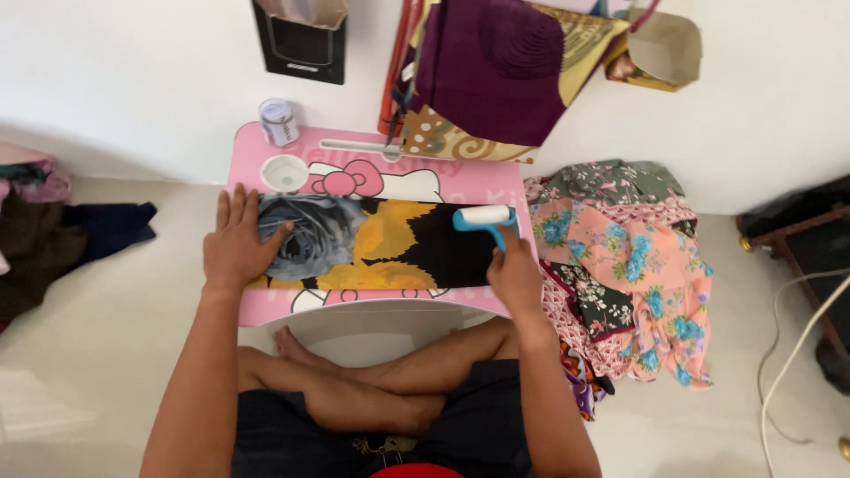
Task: Using a lint roller to clean debris from small fabric pieces and then folding them on a small table.
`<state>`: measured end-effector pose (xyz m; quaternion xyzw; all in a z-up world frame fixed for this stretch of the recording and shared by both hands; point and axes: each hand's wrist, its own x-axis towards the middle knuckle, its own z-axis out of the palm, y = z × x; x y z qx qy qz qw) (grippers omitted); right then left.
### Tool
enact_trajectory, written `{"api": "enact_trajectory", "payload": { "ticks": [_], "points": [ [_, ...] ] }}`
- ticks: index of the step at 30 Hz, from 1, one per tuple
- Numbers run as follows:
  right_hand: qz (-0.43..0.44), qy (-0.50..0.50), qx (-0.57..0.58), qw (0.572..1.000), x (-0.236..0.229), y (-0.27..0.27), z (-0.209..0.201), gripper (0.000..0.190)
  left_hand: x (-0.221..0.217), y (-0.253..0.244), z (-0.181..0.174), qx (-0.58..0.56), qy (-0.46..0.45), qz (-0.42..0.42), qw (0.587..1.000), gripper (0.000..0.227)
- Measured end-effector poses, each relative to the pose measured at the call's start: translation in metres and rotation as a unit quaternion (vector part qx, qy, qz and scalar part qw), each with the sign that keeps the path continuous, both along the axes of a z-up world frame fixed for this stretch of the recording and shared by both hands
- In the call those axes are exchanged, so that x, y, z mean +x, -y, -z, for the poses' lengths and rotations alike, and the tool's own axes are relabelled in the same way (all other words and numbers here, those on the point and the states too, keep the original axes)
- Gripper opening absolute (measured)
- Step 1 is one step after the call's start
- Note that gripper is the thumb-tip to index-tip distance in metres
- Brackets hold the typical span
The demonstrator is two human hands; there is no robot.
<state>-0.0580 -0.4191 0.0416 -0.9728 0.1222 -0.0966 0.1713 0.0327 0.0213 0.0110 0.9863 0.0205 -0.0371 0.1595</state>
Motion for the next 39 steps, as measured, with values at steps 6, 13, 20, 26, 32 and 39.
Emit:
{"api": "enact_trajectory", "payload": {
  "ticks": [6,13,20,26,32,39],
  "points": [
    [-0.174,0.033,0.027,0.984,0.025,-0.025,-0.088,0.049,-0.001,0.002,-0.002,-0.016,0.001,-0.01,1.0,0.099],
    [-0.437,0.011,0.131,0.89,0.071,-0.1,-0.092,0.046,0.001,-0.001,0.001,-0.02,-0.001,-0.006,1.0,0.099],
    [-0.451,-0.002,0.076,0.889,0.098,-0.024,-0.081,0.037,0.002,-0.001,-0.001,-0.009,-0.011,-0.005,1.0,0.099],
    [-0.281,-0.054,0.064,0.956,0.06,0.088,-0.08,0.039,0.002,0.0,0.001,-0.01,-0.014,-0.006,1.0,0.096],
    [-0.207,-0.027,0.112,0.972,0.041,0.128,-0.043,0.051,0.001,-0.001,-0.001,-0.04,-0.004,-0.017,0.999,0.098],
    [-0.389,0.04,0.167,0.905,0.045,-0.01,-0.054,0.043,-0.015,-0.004,-0.014,-0.199,0.103,-0.053,0.973,0.084]
  ]
}}
